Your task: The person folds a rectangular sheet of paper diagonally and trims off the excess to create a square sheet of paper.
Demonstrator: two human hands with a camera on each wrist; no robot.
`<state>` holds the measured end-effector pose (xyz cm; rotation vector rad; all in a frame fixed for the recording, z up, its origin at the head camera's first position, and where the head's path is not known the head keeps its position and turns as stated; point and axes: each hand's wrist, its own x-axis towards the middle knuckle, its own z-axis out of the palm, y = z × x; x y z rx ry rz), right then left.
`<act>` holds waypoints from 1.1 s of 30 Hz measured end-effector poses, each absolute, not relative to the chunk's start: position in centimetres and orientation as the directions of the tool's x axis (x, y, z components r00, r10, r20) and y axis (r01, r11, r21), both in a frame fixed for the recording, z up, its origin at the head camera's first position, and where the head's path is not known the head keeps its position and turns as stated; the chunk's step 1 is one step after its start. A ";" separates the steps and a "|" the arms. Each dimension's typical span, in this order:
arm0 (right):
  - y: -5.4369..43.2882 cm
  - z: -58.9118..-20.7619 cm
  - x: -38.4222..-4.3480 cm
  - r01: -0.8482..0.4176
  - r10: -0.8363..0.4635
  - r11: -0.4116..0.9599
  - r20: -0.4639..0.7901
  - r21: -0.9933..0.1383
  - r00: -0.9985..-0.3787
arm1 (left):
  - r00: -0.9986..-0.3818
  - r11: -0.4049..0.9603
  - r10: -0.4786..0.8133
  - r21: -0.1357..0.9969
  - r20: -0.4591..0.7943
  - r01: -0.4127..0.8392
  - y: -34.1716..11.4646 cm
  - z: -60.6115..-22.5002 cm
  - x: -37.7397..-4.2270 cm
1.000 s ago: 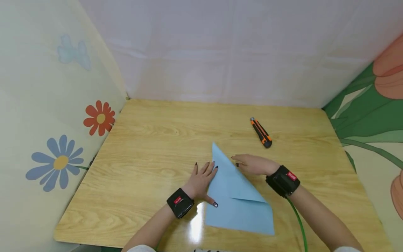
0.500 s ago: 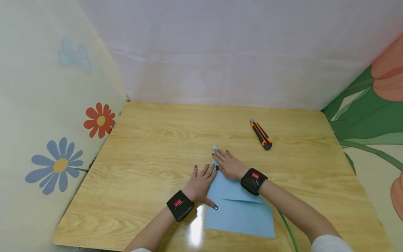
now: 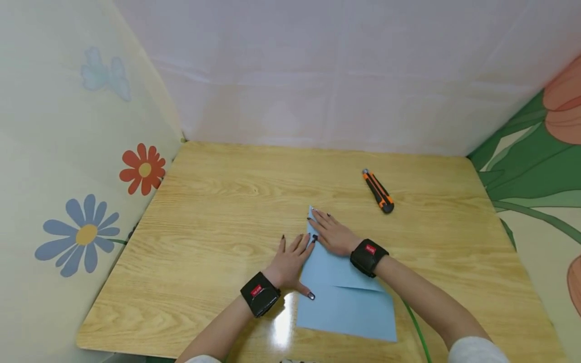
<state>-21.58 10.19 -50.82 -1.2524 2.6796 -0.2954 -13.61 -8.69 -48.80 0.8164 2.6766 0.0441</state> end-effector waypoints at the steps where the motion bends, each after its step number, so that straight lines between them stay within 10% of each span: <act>1: 10.2 -50.9 -21.6 -0.737 -0.771 0.628 -0.069 -0.249 -0.634 | -0.777 0.834 0.547 0.132 -0.311 0.535 -8.7 -48.8 -13.6; 33: 9.8 -51.1 -23.4 -0.689 -0.719 0.683 -0.059 -0.242 -0.693 | -0.779 0.838 0.542 0.128 -0.314 0.531 -8.5 -48.4 -13.8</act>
